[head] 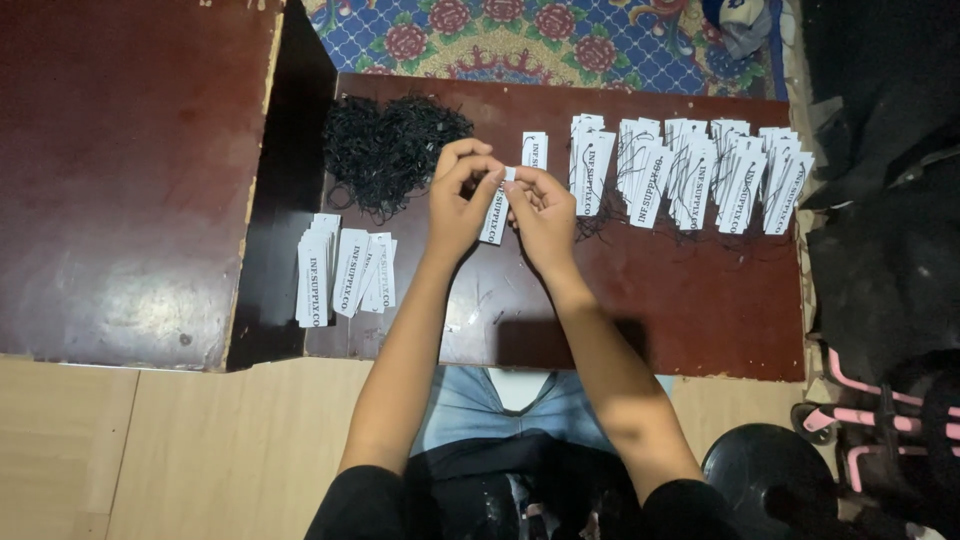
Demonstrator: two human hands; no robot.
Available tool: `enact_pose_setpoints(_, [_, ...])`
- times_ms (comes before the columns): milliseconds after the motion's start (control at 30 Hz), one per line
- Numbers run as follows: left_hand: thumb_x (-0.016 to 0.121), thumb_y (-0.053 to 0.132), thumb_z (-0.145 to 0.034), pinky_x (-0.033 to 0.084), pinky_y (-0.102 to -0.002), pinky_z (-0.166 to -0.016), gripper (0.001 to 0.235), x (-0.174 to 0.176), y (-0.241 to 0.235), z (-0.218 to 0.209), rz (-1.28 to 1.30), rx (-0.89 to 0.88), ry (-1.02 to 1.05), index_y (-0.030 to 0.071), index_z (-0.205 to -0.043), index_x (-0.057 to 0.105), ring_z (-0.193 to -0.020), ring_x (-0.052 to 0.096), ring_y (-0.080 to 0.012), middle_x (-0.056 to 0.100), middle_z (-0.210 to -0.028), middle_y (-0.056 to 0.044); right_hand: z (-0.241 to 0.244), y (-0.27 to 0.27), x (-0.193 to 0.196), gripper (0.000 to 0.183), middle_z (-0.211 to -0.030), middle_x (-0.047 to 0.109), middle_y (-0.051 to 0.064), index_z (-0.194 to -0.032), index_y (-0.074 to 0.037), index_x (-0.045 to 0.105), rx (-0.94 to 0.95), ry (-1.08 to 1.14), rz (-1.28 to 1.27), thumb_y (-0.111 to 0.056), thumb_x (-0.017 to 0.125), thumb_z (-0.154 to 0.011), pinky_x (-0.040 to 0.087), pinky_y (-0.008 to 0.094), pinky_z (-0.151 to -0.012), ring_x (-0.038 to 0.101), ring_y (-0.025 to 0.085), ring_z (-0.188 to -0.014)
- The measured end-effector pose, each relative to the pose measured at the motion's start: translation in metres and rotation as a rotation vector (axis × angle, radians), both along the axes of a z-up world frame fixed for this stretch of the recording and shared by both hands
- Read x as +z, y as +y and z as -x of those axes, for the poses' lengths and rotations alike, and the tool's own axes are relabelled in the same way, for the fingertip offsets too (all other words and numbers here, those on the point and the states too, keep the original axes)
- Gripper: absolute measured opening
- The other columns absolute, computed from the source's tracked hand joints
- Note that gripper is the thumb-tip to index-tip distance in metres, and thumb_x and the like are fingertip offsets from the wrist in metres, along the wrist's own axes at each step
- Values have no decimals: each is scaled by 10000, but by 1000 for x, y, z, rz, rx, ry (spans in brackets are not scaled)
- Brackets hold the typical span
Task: The person sits at a table and repeatedly picks up small white tags and black cords. They thread the cord through the tag hole and place the assembled unit into a growing pile on the right side of the table.
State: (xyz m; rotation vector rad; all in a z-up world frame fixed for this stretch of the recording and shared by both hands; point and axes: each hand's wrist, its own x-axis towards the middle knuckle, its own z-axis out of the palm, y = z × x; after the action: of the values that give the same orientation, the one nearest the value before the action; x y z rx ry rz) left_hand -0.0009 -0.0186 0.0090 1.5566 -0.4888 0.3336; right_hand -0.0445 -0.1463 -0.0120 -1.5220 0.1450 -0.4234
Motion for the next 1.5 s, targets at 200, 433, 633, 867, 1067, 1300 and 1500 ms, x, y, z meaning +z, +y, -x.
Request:
enact_pose_setpoints(200, [631,211,-1056,528,-300,-872,149,-15,4,-15,269,37,150,94,-1034,721,-923,650,-117,723,-1126,-66,-1,1,-15,107,-654,618,82,-1047,-16,739,24,25,51,-56,691,-961,505,237,-476,596,119,-532])
enact_pose_setpoints(433, [631,174,-1046,579,-273,-754,101,-55,11,-37,791,-90,423,86,-1096,632,-813,732,-200,711,-867,-85,1,0,-6,60,-651,590,89,-994,-11,728,2,25,80,-33,696,-949,508,229,-481,602,126,-537])
enact_pose_setpoints(633, [608,153,-1068,398,-227,-532,92,-46,21,-32,950,-281,566,94,-1138,599,-515,498,-75,578,-800,-3,6,-5,8,105,-786,620,102,-1037,2,714,-58,41,-53,-71,683,-968,559,246,-505,635,135,-608])
enact_pose_setpoints(867, [622,141,-1046,343,-197,-394,104,-48,17,-27,761,-374,569,71,-1118,594,-389,442,-58,618,-800,-59,1,-27,8,153,-777,610,94,-1092,49,684,-236,-89,-50,-64,632,-1004,557,238,-519,643,129,-618])
enact_pose_setpoints(1067, [664,47,-976,386,-226,-363,145,-33,5,-12,395,-424,508,-9,-1108,643,-378,519,-104,675,-790,-150,1,-34,7,127,-759,576,89,-1084,15,677,-301,-158,38,-49,585,-1024,530,238,-502,615,136,-583])
enact_pose_setpoints(1300, [724,-11,-903,457,-216,-370,188,-29,-5,0,-9,-409,426,30,-1086,724,-410,575,-110,719,-804,-138,-5,-30,8,125,-909,580,86,-1051,6,702,-339,-146,369,23,589,-1000,523,248,-488,654,151,-640])
enact_pose_setpoints(1500, [714,5,-897,425,-218,-431,120,-7,-3,6,-202,-291,245,80,-976,763,-464,575,-111,731,-707,-81,-16,-27,6,109,-871,613,47,-1030,-42,726,-388,-216,590,-3,635,-984,483,293,-505,634,182,-638])
